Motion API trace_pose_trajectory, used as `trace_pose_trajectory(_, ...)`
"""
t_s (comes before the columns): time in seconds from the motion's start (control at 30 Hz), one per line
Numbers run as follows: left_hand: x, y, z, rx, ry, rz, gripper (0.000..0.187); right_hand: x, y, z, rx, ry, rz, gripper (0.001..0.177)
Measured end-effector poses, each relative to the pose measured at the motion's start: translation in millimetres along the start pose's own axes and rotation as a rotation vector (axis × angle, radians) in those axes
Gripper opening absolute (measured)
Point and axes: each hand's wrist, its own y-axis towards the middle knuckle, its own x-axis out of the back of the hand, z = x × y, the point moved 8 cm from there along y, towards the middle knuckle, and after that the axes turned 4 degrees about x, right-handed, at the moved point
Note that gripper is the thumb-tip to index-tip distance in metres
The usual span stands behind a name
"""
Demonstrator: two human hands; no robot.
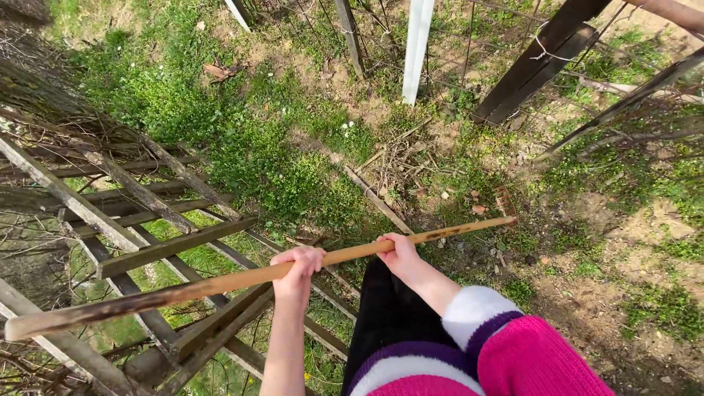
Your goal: The person rakes leaves, sticks, and debris across a dirt and grass surface using a rake, pulling the material toward them and moving it along the ground near a wire fence.
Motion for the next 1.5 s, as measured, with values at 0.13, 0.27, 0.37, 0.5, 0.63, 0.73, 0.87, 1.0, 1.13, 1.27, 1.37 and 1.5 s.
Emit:
trace_pose_trajectory(0.13, -63, -9, 67, 0.126, -0.018, 0.056, 0.044, 72, 13, 61, 0.069, -0.001, -0.107, 0.021)
trace_pose_trajectory(0.27, -108, -19, 111, 0.245, 0.131, 0.131, 0.040, 125, 32, 95, 0.035, 0.059, -0.187, 0.024)
trace_pose_trajectory(0.37, -117, -22, 129, 0.294, 0.186, 0.170, 0.035, 128, 31, 96, 0.013, 0.064, -0.173, 0.020)
trace_pose_trajectory(0.5, -129, -21, 152, 0.368, 0.182, 0.299, 0.034, 123, 16, 112, -0.021, -0.082, -0.172, 0.020)
trace_pose_trajectory(0.63, -143, -25, 161, 0.335, 0.155, 0.436, 0.043, 189, 82, 131, 0.037, -0.098, -0.265, 0.034)
trace_pose_trajectory(0.73, -140, -21, 164, 0.352, 0.166, 0.435, 0.046, 195, 98, 127, 0.071, -0.133, -0.328, 0.041)
trace_pose_trajectory(0.87, -106, -4, 144, 0.326, 0.224, 0.415, 0.045, 191, 150, 80, 0.048, -0.125, -0.398, 0.044)
trace_pose_trajectory(1.0, -63, 19, 123, 0.344, 0.224, 0.343, 0.042, 135, 123, 45, 0.018, -0.159, -0.508, 0.054)
trace_pose_trajectory(1.13, -37, 41, 119, 0.372, 0.222, 0.326, 0.043, 98, 102, 34, 0.034, -0.128, -0.589, 0.054)
trace_pose_trajectory(1.27, -18, 71, 94, 0.407, 0.229, 0.334, 0.042, 76, 128, 4, 0.076, -0.067, -0.615, 0.058)
trace_pose_trajectory(1.37, 11, 100, 65, 0.396, 0.317, 0.288, 0.043, 19, 133, -29, 0.037, -0.066, -0.588, 0.051)
trace_pose_trajectory(1.5, 68, 142, 15, 0.300, 0.268, 0.174, 0.041, -93, 125, -79, -0.007, -0.076, -0.461, 0.055)
